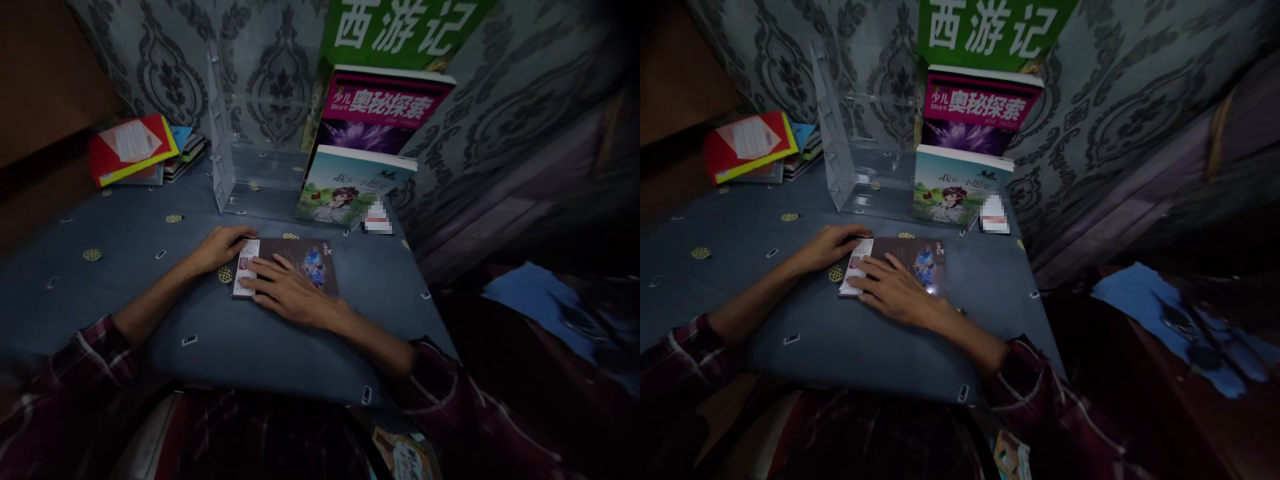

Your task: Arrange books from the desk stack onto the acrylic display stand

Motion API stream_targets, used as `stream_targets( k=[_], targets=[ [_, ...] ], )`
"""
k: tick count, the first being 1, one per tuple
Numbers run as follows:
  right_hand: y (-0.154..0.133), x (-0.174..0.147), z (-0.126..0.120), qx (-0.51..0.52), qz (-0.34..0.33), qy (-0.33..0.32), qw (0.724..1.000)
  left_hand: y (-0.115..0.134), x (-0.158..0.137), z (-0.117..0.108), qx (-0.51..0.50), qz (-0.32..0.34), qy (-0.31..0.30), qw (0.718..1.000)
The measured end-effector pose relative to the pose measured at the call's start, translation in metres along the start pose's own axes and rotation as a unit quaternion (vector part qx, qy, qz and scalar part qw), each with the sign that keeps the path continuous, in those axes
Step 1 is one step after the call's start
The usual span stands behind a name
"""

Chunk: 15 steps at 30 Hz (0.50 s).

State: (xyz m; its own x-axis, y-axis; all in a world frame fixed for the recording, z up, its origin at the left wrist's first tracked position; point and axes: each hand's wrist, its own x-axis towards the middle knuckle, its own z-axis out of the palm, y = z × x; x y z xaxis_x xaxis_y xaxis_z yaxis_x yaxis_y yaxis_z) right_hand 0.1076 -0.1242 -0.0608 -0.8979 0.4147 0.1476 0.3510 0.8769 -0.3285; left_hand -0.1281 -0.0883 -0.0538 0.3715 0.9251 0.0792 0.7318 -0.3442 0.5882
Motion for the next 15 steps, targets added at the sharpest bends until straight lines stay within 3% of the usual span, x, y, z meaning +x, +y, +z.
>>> stream_targets(
  k=[6,11,15],
  targets=[
    [0.029,-0.023,-0.002,-0.048,0.086,0.043,0.994,0.0,0.0,0.0,0.025,-0.004,-0.007,1.0],
    [0.051,-0.046,-0.006,-0.091,0.191,0.094,0.973,0.002,0.0,0.0,0.029,-0.006,-0.005,1.0],
    [0.057,-0.062,-0.003,-0.072,0.214,0.114,0.967,0.002,0.0,0.001,0.036,0.006,-0.002,0.999]
  ],
)
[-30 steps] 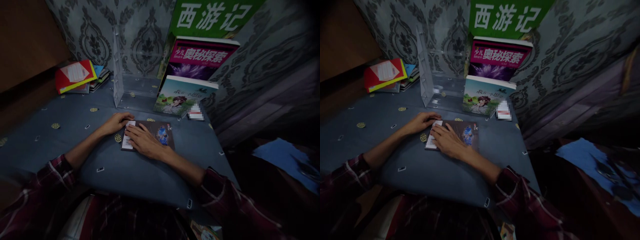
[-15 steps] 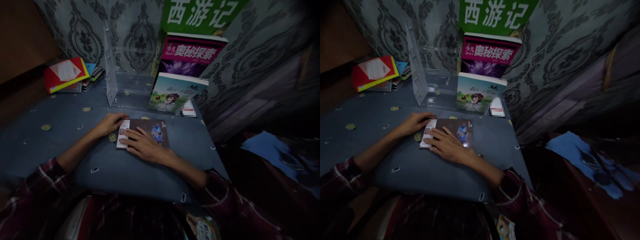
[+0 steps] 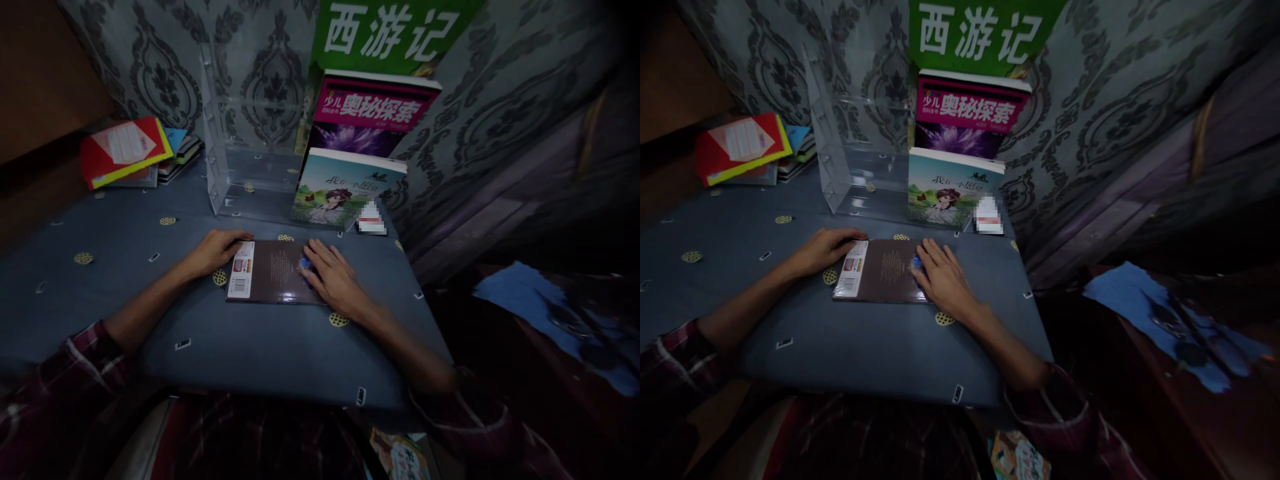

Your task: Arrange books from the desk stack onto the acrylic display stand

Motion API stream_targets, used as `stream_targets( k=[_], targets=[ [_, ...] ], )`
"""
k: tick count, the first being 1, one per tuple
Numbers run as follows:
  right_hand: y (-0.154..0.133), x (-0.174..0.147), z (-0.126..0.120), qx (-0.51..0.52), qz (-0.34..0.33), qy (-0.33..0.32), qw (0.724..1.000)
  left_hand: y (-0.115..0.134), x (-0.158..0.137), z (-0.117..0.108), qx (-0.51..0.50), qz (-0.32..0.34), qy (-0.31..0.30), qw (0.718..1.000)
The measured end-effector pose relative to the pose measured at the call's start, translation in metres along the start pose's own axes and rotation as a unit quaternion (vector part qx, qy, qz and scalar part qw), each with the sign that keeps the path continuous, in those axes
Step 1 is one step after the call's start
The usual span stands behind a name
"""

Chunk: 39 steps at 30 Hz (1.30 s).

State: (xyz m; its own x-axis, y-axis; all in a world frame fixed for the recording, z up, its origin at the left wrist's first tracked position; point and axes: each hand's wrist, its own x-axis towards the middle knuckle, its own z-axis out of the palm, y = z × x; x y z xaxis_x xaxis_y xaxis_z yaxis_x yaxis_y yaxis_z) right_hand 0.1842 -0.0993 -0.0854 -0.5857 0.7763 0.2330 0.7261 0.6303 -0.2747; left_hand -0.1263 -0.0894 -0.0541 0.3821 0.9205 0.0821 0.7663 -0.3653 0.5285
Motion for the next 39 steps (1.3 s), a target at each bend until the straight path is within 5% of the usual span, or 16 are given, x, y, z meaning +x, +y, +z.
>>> stream_targets(
  k=[14,22,30,39],
  targets=[
    [0.005,-0.008,0.003,0.022,0.033,0.003,0.999,0.022,-0.004,0.017,0.173,0.043,0.036,0.983],
    [0.007,-0.01,0.004,0.104,0.062,0.046,0.992,0.041,0.022,0.027,0.204,0.111,-0.02,0.972],
    [0.018,-0.01,0.008,0.286,0.113,0.141,0.941,0.078,0.059,0.042,0.231,0.143,-0.081,0.959],
    [0.029,-0.007,0.015,0.359,0.139,0.2,0.901,0.094,0.078,0.066,0.239,0.156,-0.076,0.955]
  ],
)
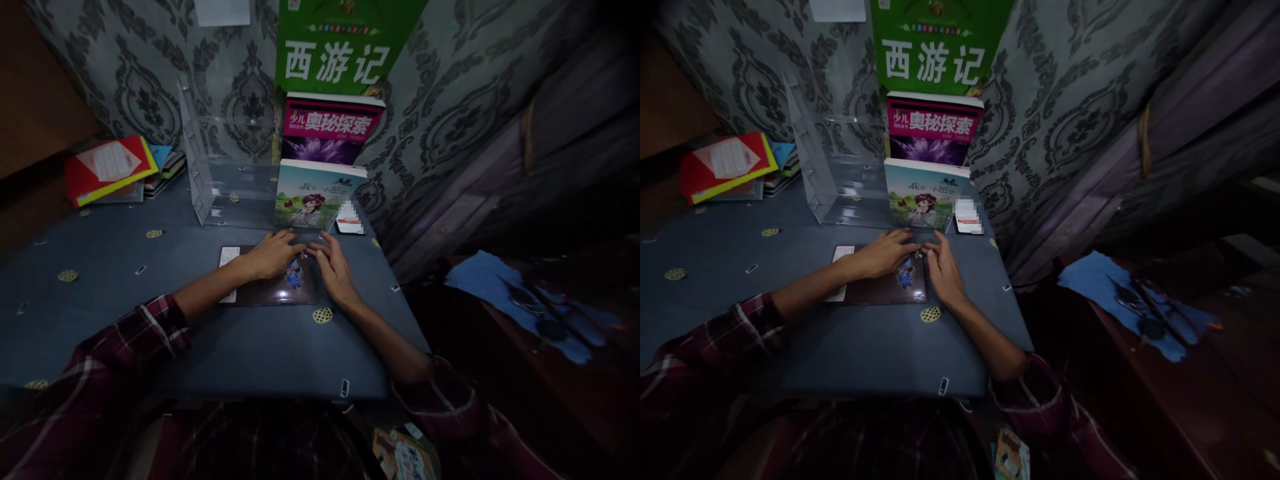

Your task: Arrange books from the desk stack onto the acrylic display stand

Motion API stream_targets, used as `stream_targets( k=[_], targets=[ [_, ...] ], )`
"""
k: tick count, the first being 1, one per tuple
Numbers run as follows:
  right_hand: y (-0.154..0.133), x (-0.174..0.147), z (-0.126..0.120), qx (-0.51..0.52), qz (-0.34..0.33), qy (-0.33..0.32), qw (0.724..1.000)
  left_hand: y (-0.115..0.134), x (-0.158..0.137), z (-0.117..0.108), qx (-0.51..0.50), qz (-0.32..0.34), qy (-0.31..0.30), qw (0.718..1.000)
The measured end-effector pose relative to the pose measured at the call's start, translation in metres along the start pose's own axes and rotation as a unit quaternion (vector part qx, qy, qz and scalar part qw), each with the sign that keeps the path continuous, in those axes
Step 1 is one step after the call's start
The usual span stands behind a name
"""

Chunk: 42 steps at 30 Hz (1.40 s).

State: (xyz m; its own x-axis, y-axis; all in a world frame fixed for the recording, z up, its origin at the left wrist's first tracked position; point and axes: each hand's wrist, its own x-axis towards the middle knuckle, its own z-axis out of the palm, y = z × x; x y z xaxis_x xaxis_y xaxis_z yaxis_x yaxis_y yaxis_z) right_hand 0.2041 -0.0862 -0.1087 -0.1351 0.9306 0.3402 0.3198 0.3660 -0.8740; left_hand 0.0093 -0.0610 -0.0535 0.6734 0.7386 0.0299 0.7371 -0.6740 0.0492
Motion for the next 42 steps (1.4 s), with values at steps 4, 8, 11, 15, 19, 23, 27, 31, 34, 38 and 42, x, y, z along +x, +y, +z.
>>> stream_targets(
  k=[4,8,11,15,19,23,27,31,34,38,42],
  targets=[
    [-0.002,0.001,0.0,-0.008,-0.015,-0.001,1.0,0.001,-0.008,0.002,-0.023,0.013,0.003,1.0],
    [-0.003,0.003,0.0,-0.029,-0.023,-0.011,0.999,0.005,-0.017,0.0,-0.042,0.027,-0.007,0.999],
    [-0.004,0.004,-0.001,-0.044,-0.034,-0.021,0.998,0.012,-0.02,-0.001,-0.038,0.023,-0.006,0.999],
    [-0.006,0.006,-0.006,-0.077,-0.06,-0.062,0.993,0.031,-0.03,-0.004,-0.026,0.041,0.008,0.999],
    [-0.007,0.005,-0.009,-0.122,-0.077,-0.091,0.985,0.055,-0.046,-0.005,-0.011,0.052,-0.017,0.998],
    [-0.005,0.004,-0.007,-0.138,-0.099,-0.115,0.979,0.07,-0.057,-0.002,0.014,0.044,-0.022,0.999],
    [-0.002,0.004,-0.007,-0.145,-0.102,-0.137,0.975,0.076,-0.061,-0.002,0.032,0.029,-0.025,0.999],
    [-0.004,0.004,-0.009,-0.155,-0.102,-0.151,0.971,0.081,-0.065,-0.01,0.049,-0.004,-0.058,0.997],
    [-0.006,0.005,-0.009,-0.159,-0.105,-0.153,0.97,0.084,-0.067,-0.016,0.062,-0.019,-0.097,0.993],
    [-0.008,0.005,-0.01,-0.158,-0.107,-0.164,0.968,0.088,-0.066,-0.013,0.096,-0.045,-0.113,0.988],
    [-0.011,0.004,-0.011,-0.153,-0.111,-0.163,0.968,0.087,-0.066,-0.006,0.121,-0.039,-0.097,0.987]
  ],
)
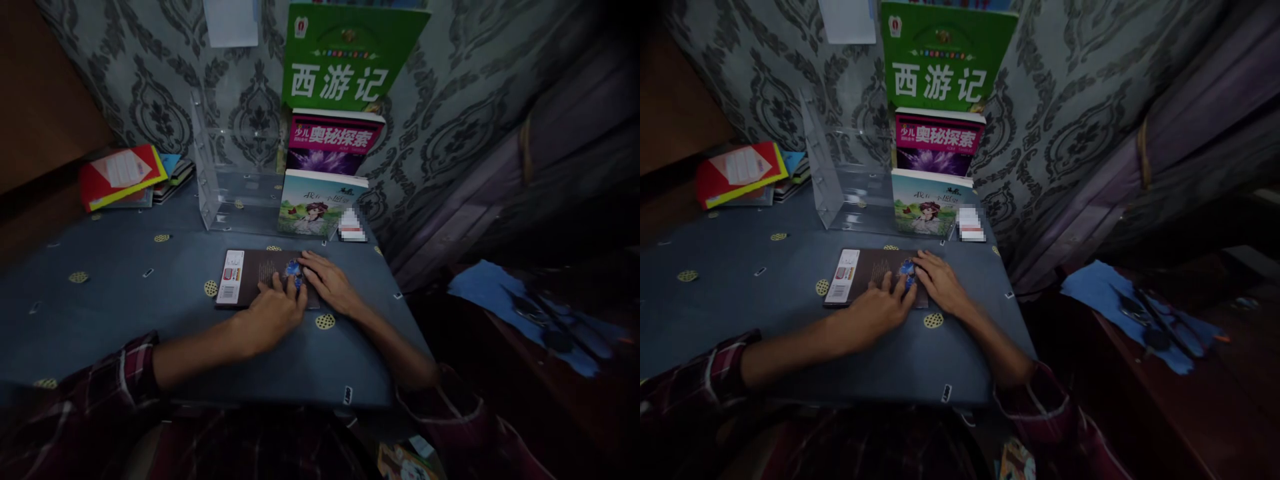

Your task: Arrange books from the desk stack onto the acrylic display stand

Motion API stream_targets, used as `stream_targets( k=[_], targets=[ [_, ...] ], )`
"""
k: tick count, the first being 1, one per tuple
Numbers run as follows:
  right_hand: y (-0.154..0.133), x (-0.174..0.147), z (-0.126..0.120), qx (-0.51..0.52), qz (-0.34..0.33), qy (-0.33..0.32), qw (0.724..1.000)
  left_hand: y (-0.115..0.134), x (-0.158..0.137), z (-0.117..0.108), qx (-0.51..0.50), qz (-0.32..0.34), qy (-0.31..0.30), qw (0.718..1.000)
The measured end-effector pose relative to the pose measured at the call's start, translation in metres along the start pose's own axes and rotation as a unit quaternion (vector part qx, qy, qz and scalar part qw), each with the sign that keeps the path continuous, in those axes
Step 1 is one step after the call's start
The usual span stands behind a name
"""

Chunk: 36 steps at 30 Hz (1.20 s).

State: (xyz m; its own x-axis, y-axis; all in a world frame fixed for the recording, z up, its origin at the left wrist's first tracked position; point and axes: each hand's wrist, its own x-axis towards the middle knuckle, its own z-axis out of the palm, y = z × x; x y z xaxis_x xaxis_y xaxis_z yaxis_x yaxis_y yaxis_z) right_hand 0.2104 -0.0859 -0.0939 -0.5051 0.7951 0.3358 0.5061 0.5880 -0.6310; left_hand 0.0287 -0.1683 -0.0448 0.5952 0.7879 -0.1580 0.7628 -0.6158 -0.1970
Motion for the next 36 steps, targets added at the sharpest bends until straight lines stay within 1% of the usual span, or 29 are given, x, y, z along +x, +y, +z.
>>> stream_targets(
  k=[2,5,8,10,13,16,18,20,22,23,24,26,28,29,30,31,33,34,35,36],
  targets=[
    [-0.001,0.001,-0.001,0.014,0.008,0.005,1.0,-0.004,-0.002,-0.001,0.004,0.008,0.007,1.0],
    [-0.002,0.003,-0.004,0.045,0.032,0.02,0.998,-0.017,-0.009,-0.011,-0.01,0.017,0.036,0.999],
    [-0.005,0.005,-0.007,0.096,0.053,0.045,0.993,-0.036,-0.018,-0.028,-0.071,0.011,0.043,0.996],
    [-0.008,0.006,-0.01,0.145,0.073,0.063,0.985,-0.05,-0.022,-0.037,-0.127,-0.016,0.058,0.99],
    [-0.011,0.008,-0.012,0.231,0.107,0.093,0.962,-0.068,-0.027,-0.046,-0.202,-0.043,0.128,0.97],
    [-0.014,0.01,-0.012,0.318,0.117,0.132,0.932,-0.081,-0.03,-0.053,-0.278,-0.031,0.209,0.937],
    [-0.017,0.011,-0.011,0.361,0.118,0.148,0.913,-0.085,-0.032,-0.062,-0.329,-0.025,0.262,0.907],
    [-0.022,0.012,-0.011,0.384,0.118,0.149,0.903,-0.086,-0.033,-0.071,-0.38,-0.028,0.304,0.873],
    [-0.029,0.01,-0.011,0.395,0.116,0.135,0.901,-0.086,-0.032,-0.076,-0.447,-0.028,0.336,0.829],
    [-0.032,0.009,-0.011,0.4,0.117,0.125,0.9,-0.086,-0.029,-0.076,-0.489,-0.026,0.344,0.801],
    [-0.036,0.008,-0.011,0.406,0.12,0.114,0.899,-0.086,-0.026,-0.073,-0.538,-0.023,0.345,0.769],
    [-0.042,0.005,-0.013,0.423,0.133,0.091,0.892,-0.088,-0.019,-0.062,-0.642,-0.027,0.321,0.695],
    [-0.046,0.003,-0.015,0.441,0.149,0.065,0.883,-0.091,-0.011,-0.044,-0.731,-0.052,0.273,0.623],
    [-0.046,0.003,-0.015,0.447,0.156,0.05,0.879,-0.092,-0.007,-0.034,-0.763,-0.072,0.248,0.592],
    [-0.046,0.003,-0.015,0.452,0.162,0.035,0.877,-0.094,-0.004,-0.023,-0.787,-0.092,0.225,0.568],
    [-0.046,0.004,-0.014,0.453,0.168,0.02,0.875,-0.095,-0.002,-0.014,-0.803,-0.113,0.205,0.548],
    [-0.044,0.005,-0.011,0.449,0.181,-0.003,0.875,-0.097,0.002,0.004,-0.819,-0.151,0.171,0.527],
    [-0.042,0.006,-0.009,0.444,0.187,-0.007,0.876,-0.098,0.003,0.011,-0.82,-0.167,0.155,0.525],
    [-0.04,0.006,-0.006,0.438,0.191,-0.005,0.878,-0.1,0.003,0.017,-0.817,-0.181,0.139,0.53],
    [-0.038,0.007,-0.003,0.43,0.195,0.002,0.881,-0.102,0.004,0.022,-0.809,-0.192,0.124,0.542]
  ],
)
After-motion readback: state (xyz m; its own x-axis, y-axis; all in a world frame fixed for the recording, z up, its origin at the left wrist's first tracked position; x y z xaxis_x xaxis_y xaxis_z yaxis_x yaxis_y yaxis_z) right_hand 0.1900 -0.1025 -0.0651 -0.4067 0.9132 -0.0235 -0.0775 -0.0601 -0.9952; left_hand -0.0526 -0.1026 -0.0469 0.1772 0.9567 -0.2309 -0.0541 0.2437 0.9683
